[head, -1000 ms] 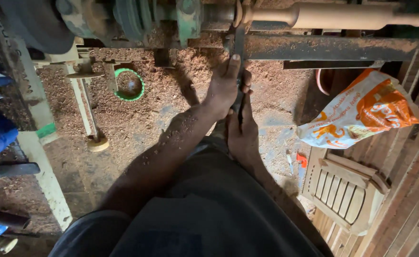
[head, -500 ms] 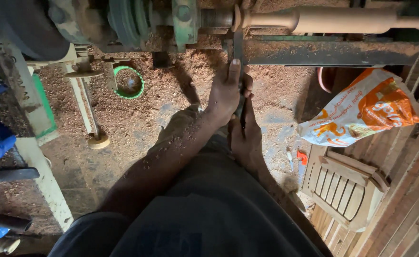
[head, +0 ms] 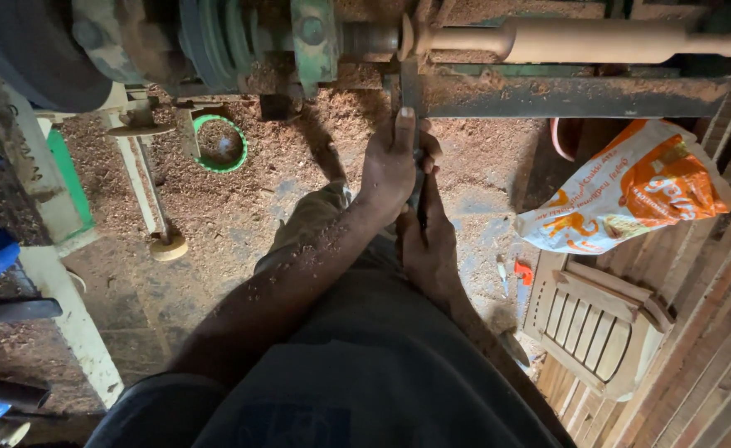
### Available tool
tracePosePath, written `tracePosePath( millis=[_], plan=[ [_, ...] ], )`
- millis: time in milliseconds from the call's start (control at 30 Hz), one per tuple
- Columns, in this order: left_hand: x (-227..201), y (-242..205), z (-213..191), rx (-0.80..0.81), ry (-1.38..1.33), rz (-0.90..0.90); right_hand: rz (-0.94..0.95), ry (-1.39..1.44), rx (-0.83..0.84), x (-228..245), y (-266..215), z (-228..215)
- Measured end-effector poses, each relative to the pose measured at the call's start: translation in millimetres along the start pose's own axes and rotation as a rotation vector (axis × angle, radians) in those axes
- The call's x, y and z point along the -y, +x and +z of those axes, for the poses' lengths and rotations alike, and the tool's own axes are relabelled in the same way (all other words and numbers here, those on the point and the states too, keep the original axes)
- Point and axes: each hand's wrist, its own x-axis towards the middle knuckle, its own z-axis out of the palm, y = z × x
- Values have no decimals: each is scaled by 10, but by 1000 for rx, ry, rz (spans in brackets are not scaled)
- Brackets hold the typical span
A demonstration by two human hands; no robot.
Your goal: Shaping a piece of wood stock on a rotating lathe using a handheld chisel.
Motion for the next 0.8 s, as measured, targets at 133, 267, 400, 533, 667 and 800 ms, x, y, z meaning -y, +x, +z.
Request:
tracePosePath(
  millis=[133, 267, 400, 533, 667, 800],
  plan=[
    [18, 4, -26, 7, -47, -6, -85, -40, -16, -104, -5, 7],
    [26, -2, -56, 52, -64, -34, 130, 14, 31, 155, -55, -108],
    [88, 51, -92, 144, -255, -101, 54, -194, 18, -6, -52, -330],
    [53, 43, -47, 142, -191, -214, -231, -322, -90, 36, -17, -460],
    [100, 81, -39, 116, -236, -170, -154, -389, -109, 161, 24, -452],
    [63, 61, -10, 62, -195, -162, -140, -360, -89, 104, 30, -416]
  ],
)
